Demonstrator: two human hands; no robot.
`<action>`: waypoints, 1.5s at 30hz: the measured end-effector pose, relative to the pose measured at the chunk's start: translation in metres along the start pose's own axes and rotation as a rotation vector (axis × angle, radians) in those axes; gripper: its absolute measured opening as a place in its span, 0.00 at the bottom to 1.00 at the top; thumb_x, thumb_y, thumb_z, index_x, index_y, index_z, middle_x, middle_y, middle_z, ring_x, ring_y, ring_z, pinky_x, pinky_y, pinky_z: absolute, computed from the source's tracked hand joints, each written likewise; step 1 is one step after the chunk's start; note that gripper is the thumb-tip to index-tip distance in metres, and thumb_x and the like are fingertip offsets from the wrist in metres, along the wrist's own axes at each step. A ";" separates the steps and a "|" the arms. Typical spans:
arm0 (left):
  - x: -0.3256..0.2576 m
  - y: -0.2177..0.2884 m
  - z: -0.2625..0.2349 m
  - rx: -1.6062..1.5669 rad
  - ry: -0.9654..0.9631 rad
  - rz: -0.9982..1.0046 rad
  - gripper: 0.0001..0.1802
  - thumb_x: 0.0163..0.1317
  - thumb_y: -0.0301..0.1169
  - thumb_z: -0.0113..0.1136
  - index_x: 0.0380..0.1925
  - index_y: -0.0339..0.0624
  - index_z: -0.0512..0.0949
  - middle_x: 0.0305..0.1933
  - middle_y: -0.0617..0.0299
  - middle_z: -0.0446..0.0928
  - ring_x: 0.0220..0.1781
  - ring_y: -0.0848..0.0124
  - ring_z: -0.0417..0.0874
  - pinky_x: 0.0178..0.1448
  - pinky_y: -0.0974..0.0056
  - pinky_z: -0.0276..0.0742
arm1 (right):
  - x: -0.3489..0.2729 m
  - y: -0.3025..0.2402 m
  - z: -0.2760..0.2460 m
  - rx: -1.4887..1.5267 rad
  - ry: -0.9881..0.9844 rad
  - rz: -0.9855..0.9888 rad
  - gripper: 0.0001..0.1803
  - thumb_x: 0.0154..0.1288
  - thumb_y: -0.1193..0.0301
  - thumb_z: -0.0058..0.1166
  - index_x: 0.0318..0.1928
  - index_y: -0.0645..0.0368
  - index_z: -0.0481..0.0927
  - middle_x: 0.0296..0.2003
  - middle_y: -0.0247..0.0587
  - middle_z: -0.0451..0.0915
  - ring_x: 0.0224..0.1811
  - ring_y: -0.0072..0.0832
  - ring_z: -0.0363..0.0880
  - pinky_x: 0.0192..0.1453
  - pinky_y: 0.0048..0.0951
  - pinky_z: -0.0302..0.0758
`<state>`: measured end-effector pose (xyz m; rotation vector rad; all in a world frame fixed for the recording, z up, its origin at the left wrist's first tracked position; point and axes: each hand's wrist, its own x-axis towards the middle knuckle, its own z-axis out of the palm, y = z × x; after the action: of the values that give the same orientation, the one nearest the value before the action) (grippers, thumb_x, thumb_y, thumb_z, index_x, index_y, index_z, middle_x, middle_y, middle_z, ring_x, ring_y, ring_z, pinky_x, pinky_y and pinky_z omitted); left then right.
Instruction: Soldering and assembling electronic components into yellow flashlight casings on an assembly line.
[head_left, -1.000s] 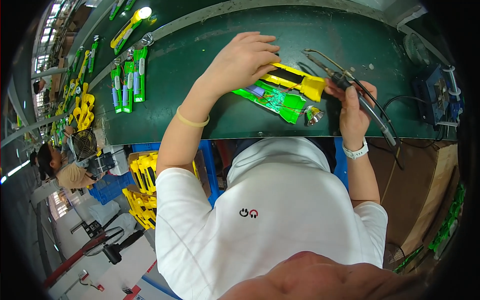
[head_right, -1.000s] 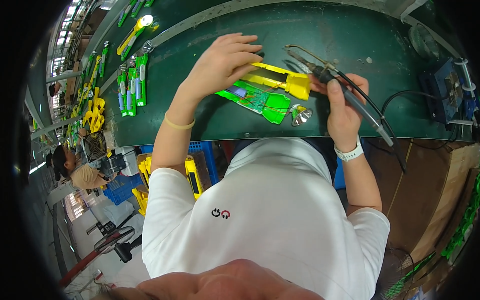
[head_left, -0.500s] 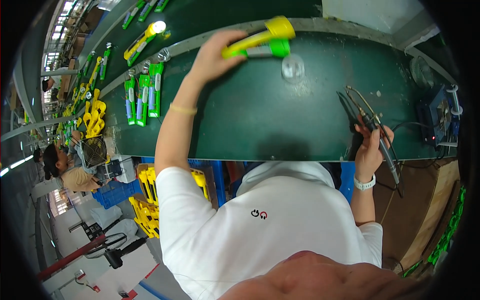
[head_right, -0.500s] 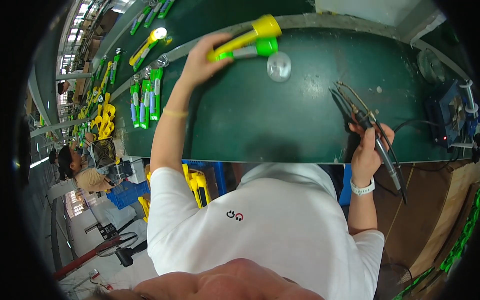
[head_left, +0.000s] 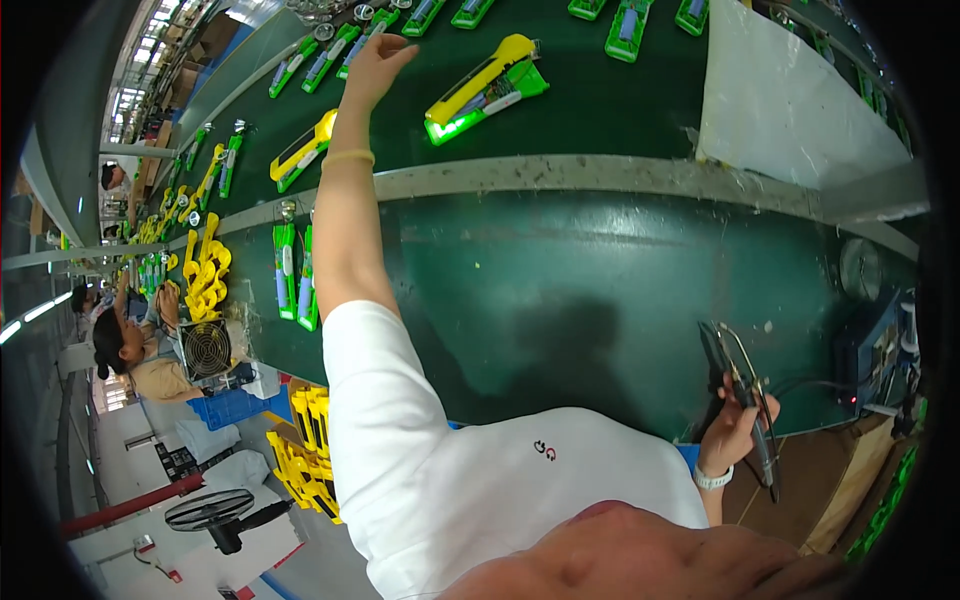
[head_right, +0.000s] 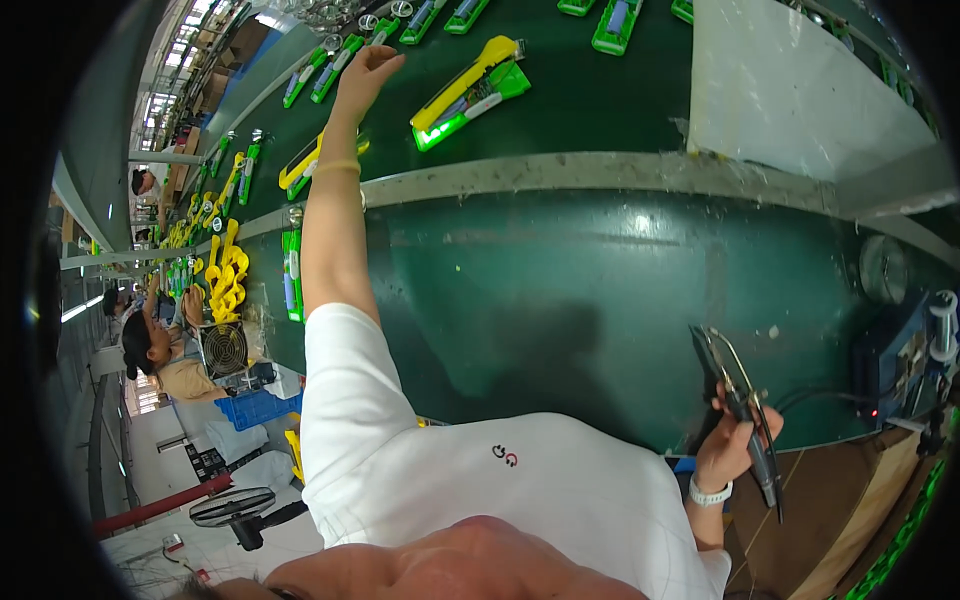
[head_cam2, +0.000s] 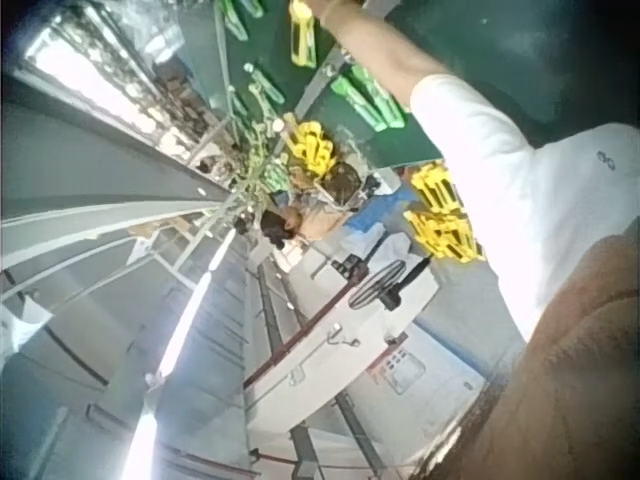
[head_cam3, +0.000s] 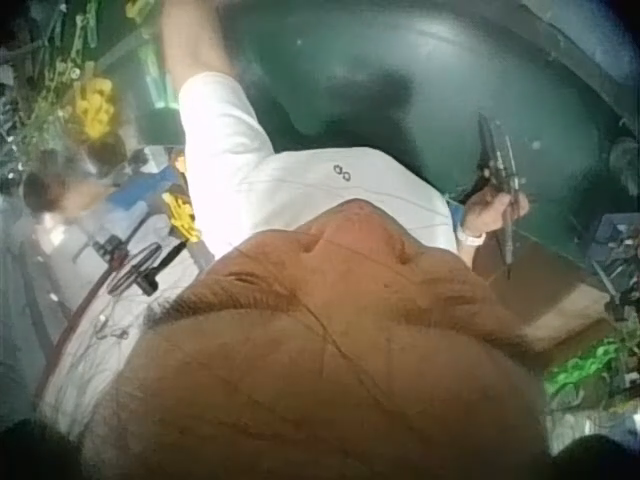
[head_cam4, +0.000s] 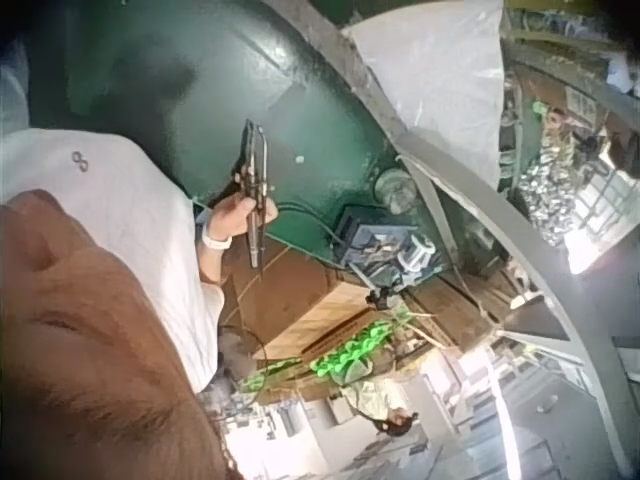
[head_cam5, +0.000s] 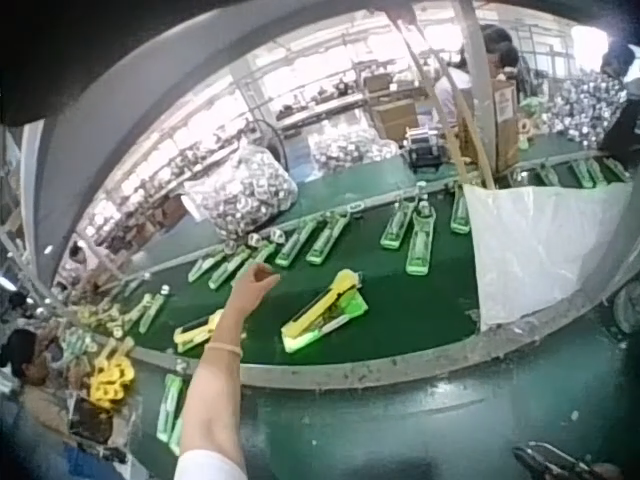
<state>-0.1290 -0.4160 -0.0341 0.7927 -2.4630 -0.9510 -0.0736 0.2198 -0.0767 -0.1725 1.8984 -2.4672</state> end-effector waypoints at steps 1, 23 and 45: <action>0.018 -0.014 0.000 0.067 0.070 0.042 0.24 0.49 0.46 0.66 0.41 0.40 0.77 0.40 0.57 0.79 0.49 0.68 0.78 0.52 0.64 0.72 | 0.001 0.002 0.002 -0.005 0.033 0.024 0.16 0.66 0.64 0.47 0.46 0.59 0.61 0.40 0.47 0.74 0.41 0.42 0.79 0.41 0.33 0.74; -0.059 0.048 -0.024 0.489 0.085 0.207 0.31 0.45 0.58 0.62 0.39 0.43 0.81 0.51 0.49 0.72 0.56 0.60 0.71 0.58 0.62 0.67 | 0.001 0.003 -0.004 -0.067 0.003 0.016 0.20 0.66 0.56 0.48 0.46 0.59 0.63 0.36 0.44 0.74 0.38 0.38 0.77 0.40 0.30 0.71; -0.796 -0.088 0.175 0.122 0.134 -1.051 0.11 0.59 0.25 0.55 0.43 0.37 0.72 0.39 0.55 0.76 0.40 0.63 0.77 0.49 0.62 0.71 | 0.017 -0.005 -0.023 0.259 -0.298 0.144 0.09 0.72 0.65 0.37 0.40 0.56 0.68 0.35 0.44 0.80 0.50 0.40 0.77 0.50 0.30 0.69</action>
<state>0.4222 0.1123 -0.3324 2.1981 -1.9107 -0.9788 -0.0930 0.2419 -0.0766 -0.3597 1.4132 -2.4015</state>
